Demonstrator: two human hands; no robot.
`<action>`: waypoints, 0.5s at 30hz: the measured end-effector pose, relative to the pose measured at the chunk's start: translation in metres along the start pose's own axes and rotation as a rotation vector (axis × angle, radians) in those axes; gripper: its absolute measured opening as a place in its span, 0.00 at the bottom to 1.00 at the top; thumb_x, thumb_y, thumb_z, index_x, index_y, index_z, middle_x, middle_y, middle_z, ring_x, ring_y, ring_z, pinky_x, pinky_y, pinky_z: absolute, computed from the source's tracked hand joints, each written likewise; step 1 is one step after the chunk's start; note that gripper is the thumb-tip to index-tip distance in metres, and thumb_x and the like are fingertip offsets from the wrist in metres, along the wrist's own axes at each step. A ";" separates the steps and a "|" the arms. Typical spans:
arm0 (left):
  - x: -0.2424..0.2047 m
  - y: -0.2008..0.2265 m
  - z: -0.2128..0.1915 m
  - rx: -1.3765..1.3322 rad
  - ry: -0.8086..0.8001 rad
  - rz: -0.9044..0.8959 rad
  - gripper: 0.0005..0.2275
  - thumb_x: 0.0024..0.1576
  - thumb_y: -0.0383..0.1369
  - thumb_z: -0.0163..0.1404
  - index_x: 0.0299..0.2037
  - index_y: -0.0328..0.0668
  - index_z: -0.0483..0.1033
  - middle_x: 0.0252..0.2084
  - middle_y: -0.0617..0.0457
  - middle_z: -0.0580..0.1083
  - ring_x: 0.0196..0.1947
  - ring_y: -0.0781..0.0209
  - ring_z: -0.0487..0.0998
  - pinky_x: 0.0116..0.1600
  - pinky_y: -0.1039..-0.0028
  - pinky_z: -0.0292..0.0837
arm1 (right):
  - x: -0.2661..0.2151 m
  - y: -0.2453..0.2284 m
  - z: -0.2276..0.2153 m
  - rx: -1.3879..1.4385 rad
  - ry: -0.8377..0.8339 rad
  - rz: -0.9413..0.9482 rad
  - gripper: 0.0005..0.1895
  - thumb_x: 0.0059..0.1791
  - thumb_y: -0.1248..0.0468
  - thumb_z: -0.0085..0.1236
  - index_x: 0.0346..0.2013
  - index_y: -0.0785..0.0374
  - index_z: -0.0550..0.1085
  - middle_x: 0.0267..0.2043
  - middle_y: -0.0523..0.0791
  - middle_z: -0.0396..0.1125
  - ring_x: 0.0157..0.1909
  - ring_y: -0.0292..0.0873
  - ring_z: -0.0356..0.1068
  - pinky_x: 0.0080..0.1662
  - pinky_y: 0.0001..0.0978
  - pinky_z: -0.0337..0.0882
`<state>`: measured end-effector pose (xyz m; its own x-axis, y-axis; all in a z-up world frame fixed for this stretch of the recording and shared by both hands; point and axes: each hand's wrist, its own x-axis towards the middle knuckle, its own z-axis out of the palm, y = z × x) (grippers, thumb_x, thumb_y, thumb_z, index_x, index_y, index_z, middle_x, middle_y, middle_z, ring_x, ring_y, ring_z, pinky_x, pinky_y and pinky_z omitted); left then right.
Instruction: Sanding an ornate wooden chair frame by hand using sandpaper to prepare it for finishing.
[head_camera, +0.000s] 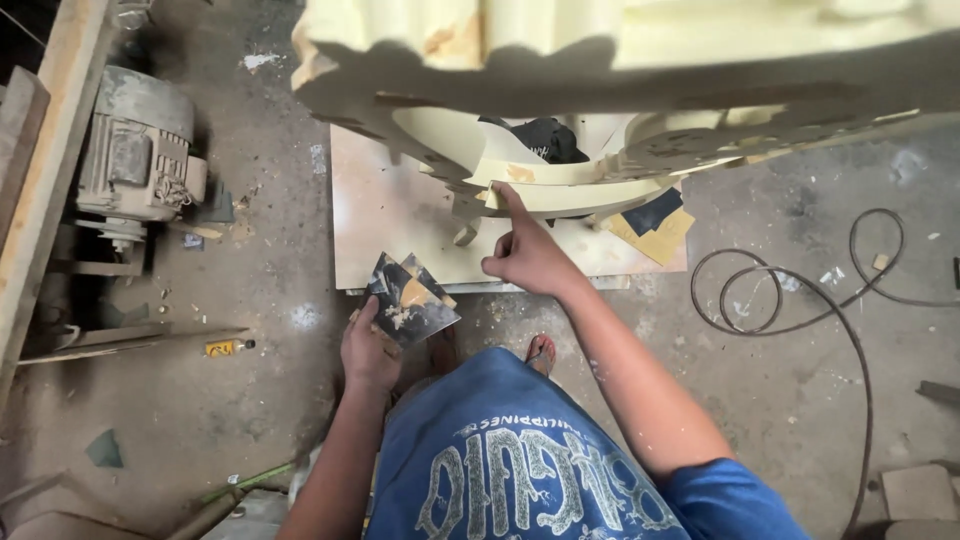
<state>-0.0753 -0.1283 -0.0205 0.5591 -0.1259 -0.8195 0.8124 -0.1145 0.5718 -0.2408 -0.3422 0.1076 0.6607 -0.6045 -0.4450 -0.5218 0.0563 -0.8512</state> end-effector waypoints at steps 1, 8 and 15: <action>-0.005 0.002 0.001 0.003 0.000 -0.002 0.37 0.56 0.41 0.63 0.73 0.44 0.55 0.49 0.47 0.67 0.24 0.61 0.71 0.23 0.77 0.61 | -0.002 0.001 0.004 0.001 0.001 0.003 0.55 0.40 0.70 0.57 0.78 0.63 0.43 0.24 0.46 0.70 0.28 0.46 0.73 0.37 0.33 0.71; -0.064 0.029 0.028 -0.100 -0.033 0.051 0.26 0.57 0.36 0.60 0.62 0.35 0.64 0.48 0.40 0.72 0.36 0.50 0.81 0.34 0.71 0.74 | -0.012 0.001 0.025 0.124 0.021 0.002 0.57 0.40 0.71 0.57 0.78 0.64 0.37 0.23 0.48 0.70 0.27 0.47 0.74 0.37 0.33 0.70; -0.035 0.023 0.013 -0.128 -0.081 0.051 0.25 0.58 0.35 0.59 0.61 0.31 0.64 0.53 0.35 0.75 0.48 0.45 0.81 0.47 0.55 0.80 | -0.012 0.018 0.008 0.157 0.093 -0.033 0.53 0.40 0.72 0.58 0.77 0.63 0.47 0.22 0.47 0.70 0.27 0.45 0.72 0.35 0.32 0.70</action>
<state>-0.0781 -0.1394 0.0217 0.5888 -0.2081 -0.7811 0.8009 0.0197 0.5985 -0.2532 -0.3273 0.0955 0.6200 -0.6782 -0.3945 -0.4048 0.1542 -0.9013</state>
